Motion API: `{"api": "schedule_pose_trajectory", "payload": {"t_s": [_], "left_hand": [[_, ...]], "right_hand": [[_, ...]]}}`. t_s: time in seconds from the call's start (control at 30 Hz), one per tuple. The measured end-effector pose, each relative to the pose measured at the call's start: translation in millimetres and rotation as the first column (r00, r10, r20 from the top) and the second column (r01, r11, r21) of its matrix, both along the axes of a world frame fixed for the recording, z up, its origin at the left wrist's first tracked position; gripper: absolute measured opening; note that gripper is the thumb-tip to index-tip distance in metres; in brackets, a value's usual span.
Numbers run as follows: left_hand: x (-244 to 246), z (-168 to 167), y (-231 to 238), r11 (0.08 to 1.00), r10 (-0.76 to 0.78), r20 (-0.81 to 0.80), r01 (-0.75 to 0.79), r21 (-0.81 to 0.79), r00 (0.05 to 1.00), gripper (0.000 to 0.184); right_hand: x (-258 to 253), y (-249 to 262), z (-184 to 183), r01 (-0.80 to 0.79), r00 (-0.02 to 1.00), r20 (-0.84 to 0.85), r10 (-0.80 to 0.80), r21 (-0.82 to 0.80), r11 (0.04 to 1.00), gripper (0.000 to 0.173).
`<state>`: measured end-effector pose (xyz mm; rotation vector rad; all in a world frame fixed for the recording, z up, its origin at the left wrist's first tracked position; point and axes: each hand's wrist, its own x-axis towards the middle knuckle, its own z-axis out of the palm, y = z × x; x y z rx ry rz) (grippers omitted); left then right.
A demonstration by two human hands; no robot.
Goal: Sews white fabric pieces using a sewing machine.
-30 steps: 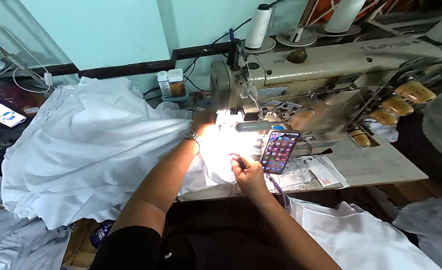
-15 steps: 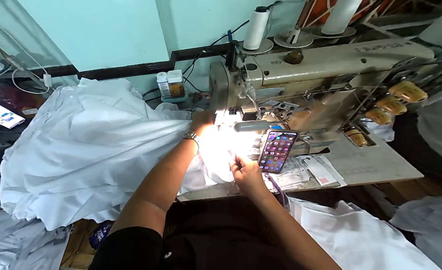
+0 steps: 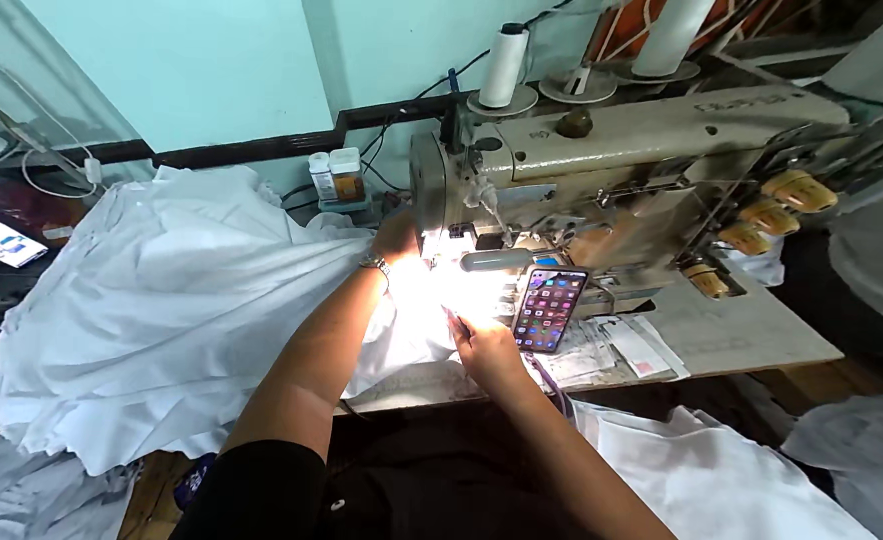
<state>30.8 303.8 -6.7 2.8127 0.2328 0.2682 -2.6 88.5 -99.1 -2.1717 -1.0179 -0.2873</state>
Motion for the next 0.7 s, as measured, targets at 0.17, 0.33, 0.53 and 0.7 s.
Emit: {"api": "schedule_pose_trajectory", "payload": {"t_s": [0.17, 0.33, 0.53, 0.7], "left_hand": [[-1.5, -22.0, 12.2, 0.996, -0.071, 0.403, 0.086, -0.019, 0.912, 0.026], [-78.0, -45.8, -4.2, 0.977, -0.213, 0.326, 0.201, 0.070, 0.921, 0.044], [-137.3, -44.0, -25.4, 0.875, -0.390, 0.070, 0.346, 0.339, 0.918, 0.027], [-171.7, -8.8, -68.0, 0.668, -0.695, 0.135, 0.704, -0.239, 0.706, 0.023]], "right_hand": [[1.3, -0.3, -2.2, 0.000, 1.000, 0.002, 0.000, 0.011, 1.000, 0.026], [7.8, -4.2, 4.7, -0.046, 0.999, -0.016, 0.046, -0.034, 0.998, 0.025], [16.2, -14.2, 42.4, -0.178, 0.983, -0.111, 0.149, -0.333, 0.926, 0.035], [18.3, -20.5, 17.7, -0.189, 0.973, 0.118, 0.199, -0.091, 0.978, 0.017]]}}
